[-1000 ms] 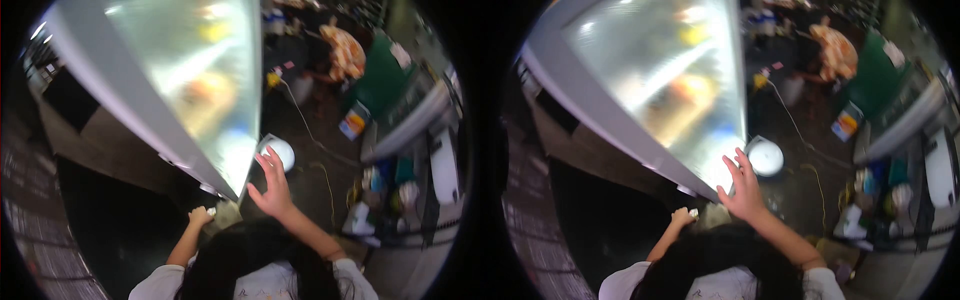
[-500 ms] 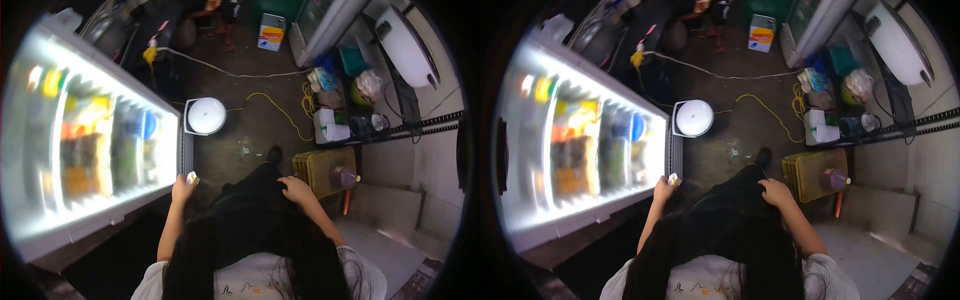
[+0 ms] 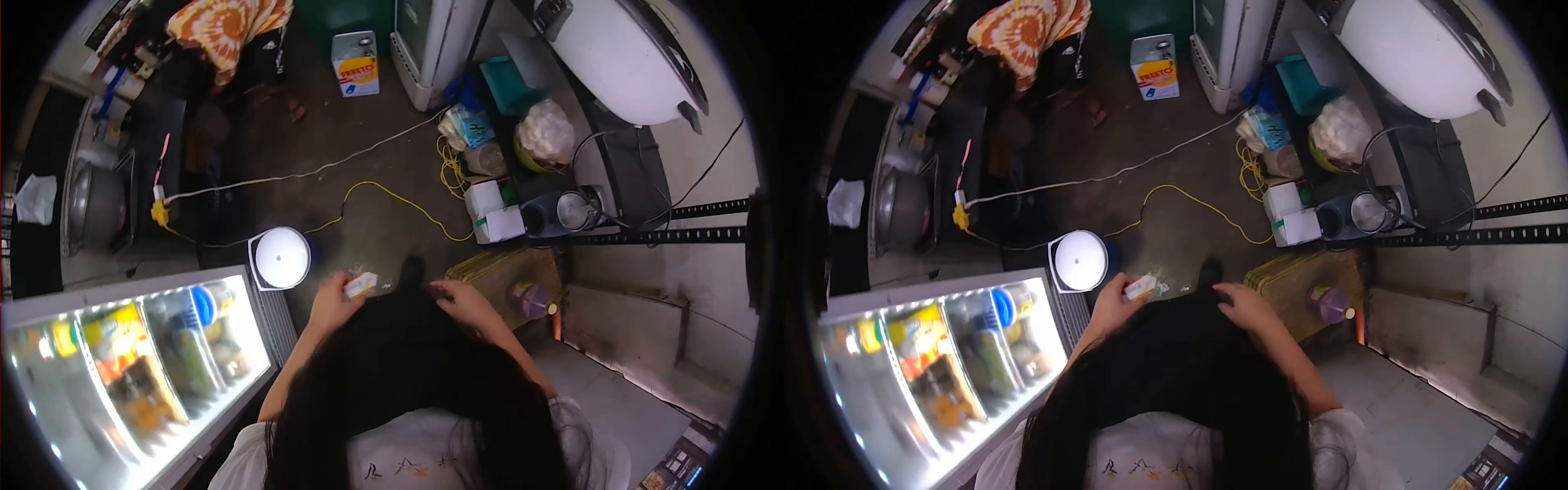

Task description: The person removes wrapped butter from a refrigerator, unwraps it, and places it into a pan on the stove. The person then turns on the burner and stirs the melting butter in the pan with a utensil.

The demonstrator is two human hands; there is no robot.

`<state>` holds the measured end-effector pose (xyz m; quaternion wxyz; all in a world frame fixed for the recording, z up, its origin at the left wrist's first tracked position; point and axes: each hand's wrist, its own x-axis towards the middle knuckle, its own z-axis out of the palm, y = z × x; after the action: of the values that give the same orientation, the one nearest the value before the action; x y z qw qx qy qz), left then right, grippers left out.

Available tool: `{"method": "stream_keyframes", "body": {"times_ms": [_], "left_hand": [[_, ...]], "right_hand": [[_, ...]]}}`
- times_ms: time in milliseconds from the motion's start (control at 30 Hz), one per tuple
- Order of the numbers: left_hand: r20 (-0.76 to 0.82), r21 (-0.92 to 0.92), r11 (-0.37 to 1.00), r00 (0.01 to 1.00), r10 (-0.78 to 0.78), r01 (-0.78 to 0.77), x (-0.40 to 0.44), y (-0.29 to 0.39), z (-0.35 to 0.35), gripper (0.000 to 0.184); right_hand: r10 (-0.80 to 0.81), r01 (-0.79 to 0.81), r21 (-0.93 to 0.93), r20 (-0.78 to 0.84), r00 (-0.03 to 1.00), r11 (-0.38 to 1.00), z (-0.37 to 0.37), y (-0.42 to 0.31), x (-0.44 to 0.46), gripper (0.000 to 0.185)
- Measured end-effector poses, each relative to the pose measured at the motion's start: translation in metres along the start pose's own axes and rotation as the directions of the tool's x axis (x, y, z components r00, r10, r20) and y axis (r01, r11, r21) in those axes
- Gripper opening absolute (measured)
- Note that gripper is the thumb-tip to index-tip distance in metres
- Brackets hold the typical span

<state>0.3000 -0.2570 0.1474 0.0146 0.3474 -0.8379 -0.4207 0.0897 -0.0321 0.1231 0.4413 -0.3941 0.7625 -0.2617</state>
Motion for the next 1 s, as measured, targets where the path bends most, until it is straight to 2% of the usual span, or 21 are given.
{"method": "stream_keyframes", "body": {"times_ms": [67,133,200,267,300,400,500,600,700,800,833,933,967,1000], "left_hand": [[0.127,-0.087,0.996,0.992,0.000,0.011,0.029,0.038,-0.002,0.038],[0.209,-0.193,0.981,0.977,0.028,0.013,0.049,0.065,-0.006,0.036],[0.229,-0.301,0.954,0.969,0.093,-0.020,0.070,0.077,-0.011,0.035],[0.173,-0.386,0.918,0.970,0.172,-0.094,0.090,0.079,-0.015,0.037],[0.142,-0.425,0.896,0.968,0.206,-0.128,0.099,0.079,-0.018,0.038],[0.159,-0.501,0.865,0.980,0.123,-0.027,0.124,0.087,-0.042,0.039],[0.147,-0.765,0.639,0.988,0.045,0.084,0.152,0.086,-0.059,0.038],[0.175,-0.861,0.484,0.985,-0.004,0.155,0.191,0.079,-0.086,0.040],[0.070,-0.918,0.394,0.996,0.048,0.045,0.239,0.059,-0.110,0.043],[0.163,-0.926,0.341,0.986,-0.030,0.164,0.283,0.050,-0.157,0.040],[0.157,-0.934,0.322,0.987,-0.021,0.155,0.297,0.049,-0.173,0.038],[0.104,-0.916,0.395,0.993,0.052,0.075,0.336,0.033,-0.203,0.038],[0.118,-0.925,0.368,0.992,0.047,0.093,0.346,0.030,-0.210,0.036],[0.122,-0.927,0.364,0.991,0.059,0.093,0.354,0.028,-0.217,0.037]], "right_hand": [[-0.049,0.062,0.266,-0.055,0.997,0.962,-0.027,-0.022,0.018,0.055],[-0.096,0.094,0.421,-0.017,0.995,0.902,-0.046,-0.046,0.038,0.059],[-0.173,0.120,0.562,0.042,0.984,0.818,-0.058,-0.060,0.061,0.060],[-0.270,0.112,0.688,0.126,0.954,0.717,-0.067,-0.071,0.086,0.059],[-0.277,0.112,0.714,0.118,0.954,0.691,-0.073,-0.079,0.096,0.052],[-0.275,0.133,0.712,0.088,0.957,0.690,-0.087,-0.092,0.132,0.049],[-0.293,0.127,0.750,0.092,0.952,0.649,-0.104,-0.118,0.171,0.046],[-0.343,0.192,0.680,0.092,0.935,0.707,-0.121,-0.141,0.224,0.044],[-0.365,0.249,0.627,0.061,0.929,0.738,-0.139,-0.175,0.279,0.041],[-0.222,0.035,0.719,0.168,0.960,0.694,-0.156,-0.217,0.326,0.040],[-0.216,0.015,0.731,0.182,0.959,0.682,-0.165,-0.233,0.339,0.041],[-0.258,0.050,0.745,0.166,0.952,0.665,-0.179,-0.260,0.378,0.044],[-0.247,0.029,0.776,0.164,0.955,0.630,-0.182,-0.271,0.386,0.044],[-0.227,0.020,0.749,0.174,0.958,0.663,-0.184,-0.275,0.395,0.043]]}}
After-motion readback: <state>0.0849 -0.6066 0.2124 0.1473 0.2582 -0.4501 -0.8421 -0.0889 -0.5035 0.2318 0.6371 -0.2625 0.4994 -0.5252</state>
